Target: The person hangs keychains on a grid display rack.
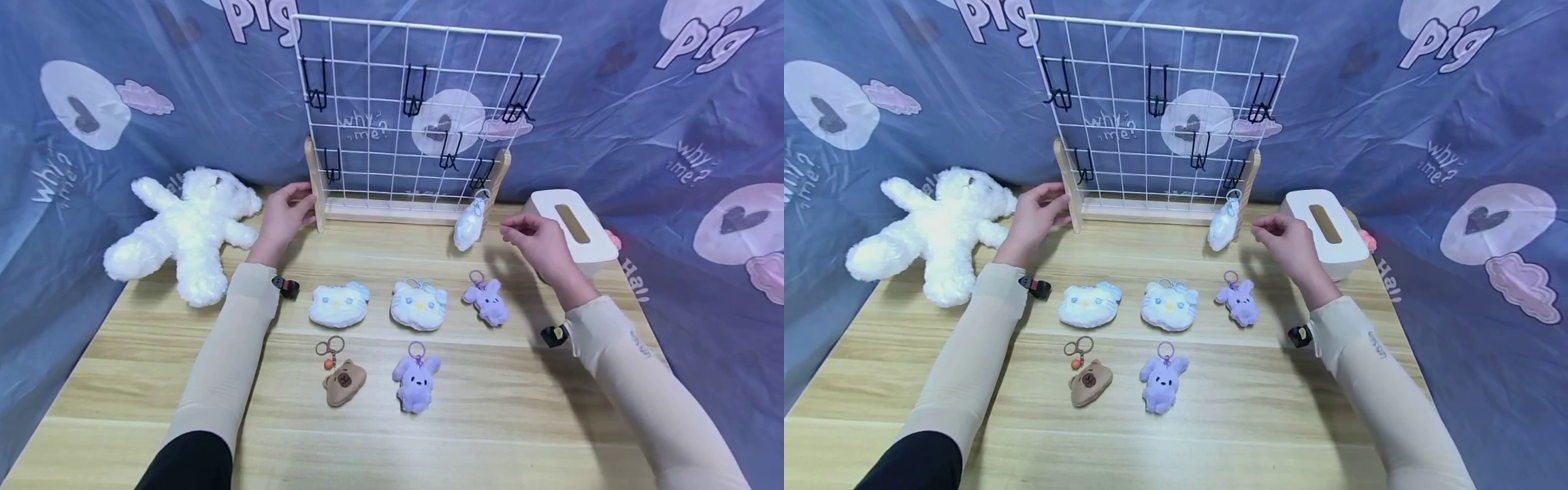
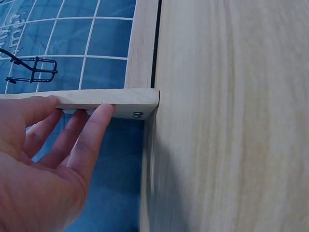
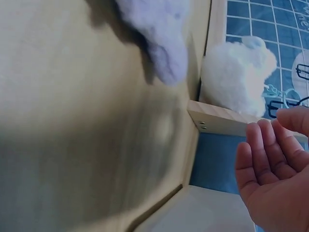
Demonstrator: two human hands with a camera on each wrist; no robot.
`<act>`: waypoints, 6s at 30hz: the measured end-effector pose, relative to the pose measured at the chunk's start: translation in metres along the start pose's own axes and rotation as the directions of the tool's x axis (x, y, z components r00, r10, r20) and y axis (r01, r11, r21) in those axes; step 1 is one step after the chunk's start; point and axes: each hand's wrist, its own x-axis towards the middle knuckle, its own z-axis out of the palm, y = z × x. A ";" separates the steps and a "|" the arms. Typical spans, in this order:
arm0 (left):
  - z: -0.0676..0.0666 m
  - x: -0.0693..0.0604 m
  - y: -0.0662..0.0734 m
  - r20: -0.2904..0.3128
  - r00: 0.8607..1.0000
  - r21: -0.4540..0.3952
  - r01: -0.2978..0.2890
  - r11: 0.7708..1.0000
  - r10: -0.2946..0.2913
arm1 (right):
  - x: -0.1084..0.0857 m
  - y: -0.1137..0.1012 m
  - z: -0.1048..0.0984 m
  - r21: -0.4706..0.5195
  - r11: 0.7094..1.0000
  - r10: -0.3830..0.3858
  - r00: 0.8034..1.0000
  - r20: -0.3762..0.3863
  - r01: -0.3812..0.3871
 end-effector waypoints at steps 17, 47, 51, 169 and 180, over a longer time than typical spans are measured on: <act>-0.001 -0.001 0.002 0.000 1.000 0.010 0.002 1.000 -0.002 | -0.052 -0.023 0.030 0.065 0.996 -0.075 0.990 0.117 0.068; 0.002 -0.002 0.005 -0.015 1.000 0.019 -0.007 1.000 0.007 | -0.151 -0.063 0.099 0.062 0.997 -0.064 0.935 0.348 0.045; 0.002 -0.002 0.004 -0.016 1.000 0.016 -0.004 1.000 0.005 | -0.157 -0.061 0.108 0.038 0.999 -0.040 0.939 0.342 0.029; 0.001 -0.004 0.003 -0.001 1.000 0.019 0.022 1.000 -0.022 | -0.118 -0.104 0.050 -0.014 0.985 -0.170 0.977 0.133 0.173; 0.001 -0.005 0.006 0.002 1.000 0.014 0.016 1.000 -0.016 | -0.081 -0.110 0.039 0.111 0.977 -0.192 0.977 0.089 0.181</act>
